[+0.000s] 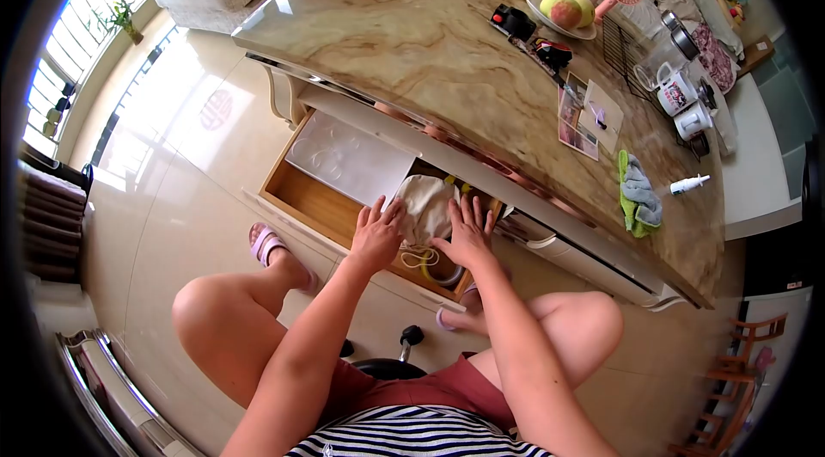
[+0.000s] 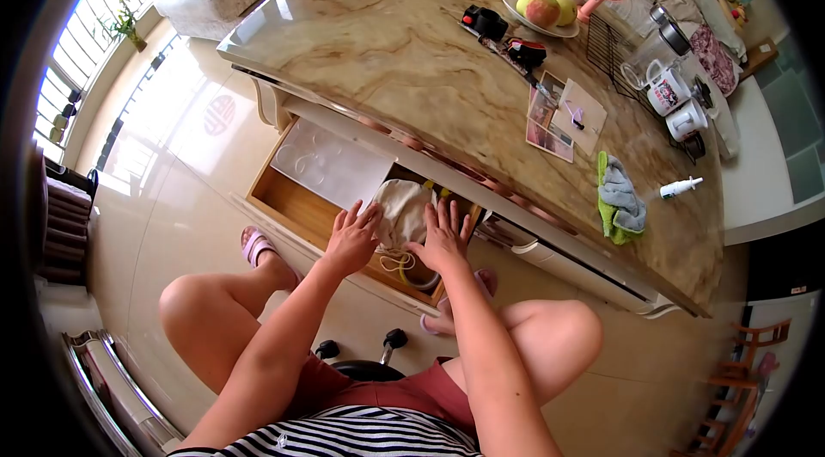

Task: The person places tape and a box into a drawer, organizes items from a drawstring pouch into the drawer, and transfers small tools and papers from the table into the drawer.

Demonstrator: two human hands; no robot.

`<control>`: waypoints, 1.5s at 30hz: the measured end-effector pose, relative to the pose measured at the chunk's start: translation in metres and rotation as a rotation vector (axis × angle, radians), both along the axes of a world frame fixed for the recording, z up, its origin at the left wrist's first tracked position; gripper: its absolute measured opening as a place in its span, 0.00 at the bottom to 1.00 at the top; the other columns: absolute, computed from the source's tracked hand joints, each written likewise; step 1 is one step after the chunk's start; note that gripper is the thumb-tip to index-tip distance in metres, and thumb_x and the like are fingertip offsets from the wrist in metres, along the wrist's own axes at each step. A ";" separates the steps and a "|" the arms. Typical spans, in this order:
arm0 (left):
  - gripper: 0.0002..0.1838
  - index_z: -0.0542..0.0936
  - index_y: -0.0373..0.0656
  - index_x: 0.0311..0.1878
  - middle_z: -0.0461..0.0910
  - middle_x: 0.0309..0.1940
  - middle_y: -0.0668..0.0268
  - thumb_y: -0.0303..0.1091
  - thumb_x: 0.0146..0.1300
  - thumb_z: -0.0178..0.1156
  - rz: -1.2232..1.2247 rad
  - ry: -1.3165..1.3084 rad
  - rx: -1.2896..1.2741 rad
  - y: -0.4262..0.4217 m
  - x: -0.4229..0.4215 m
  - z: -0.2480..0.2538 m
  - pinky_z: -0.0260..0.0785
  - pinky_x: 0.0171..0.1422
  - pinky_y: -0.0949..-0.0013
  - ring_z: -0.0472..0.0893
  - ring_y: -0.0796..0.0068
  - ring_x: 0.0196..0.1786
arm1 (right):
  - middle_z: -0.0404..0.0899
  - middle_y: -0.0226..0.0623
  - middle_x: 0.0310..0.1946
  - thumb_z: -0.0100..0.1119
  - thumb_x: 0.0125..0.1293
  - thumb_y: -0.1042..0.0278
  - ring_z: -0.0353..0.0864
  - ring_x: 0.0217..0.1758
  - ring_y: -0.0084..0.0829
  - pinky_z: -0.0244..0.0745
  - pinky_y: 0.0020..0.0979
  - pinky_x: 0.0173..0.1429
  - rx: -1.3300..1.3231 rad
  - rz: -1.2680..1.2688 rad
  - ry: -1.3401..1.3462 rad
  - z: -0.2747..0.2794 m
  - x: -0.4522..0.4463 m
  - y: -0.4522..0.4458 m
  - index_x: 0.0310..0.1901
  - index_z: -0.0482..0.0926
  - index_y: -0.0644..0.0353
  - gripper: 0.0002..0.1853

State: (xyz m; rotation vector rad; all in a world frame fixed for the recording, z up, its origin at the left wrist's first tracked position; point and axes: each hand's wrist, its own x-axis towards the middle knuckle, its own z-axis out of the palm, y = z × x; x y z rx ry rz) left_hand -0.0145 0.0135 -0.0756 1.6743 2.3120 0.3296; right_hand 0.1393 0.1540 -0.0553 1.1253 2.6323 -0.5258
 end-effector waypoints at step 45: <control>0.12 0.83 0.45 0.33 0.83 0.37 0.65 0.39 0.62 0.53 0.137 0.005 0.224 -0.056 0.047 -0.001 0.54 0.69 0.53 0.77 0.64 0.51 | 0.83 0.46 0.34 0.60 0.62 0.70 0.83 0.34 0.43 0.77 0.35 0.39 0.004 0.166 1.053 0.173 0.012 0.014 0.40 0.82 0.63 0.08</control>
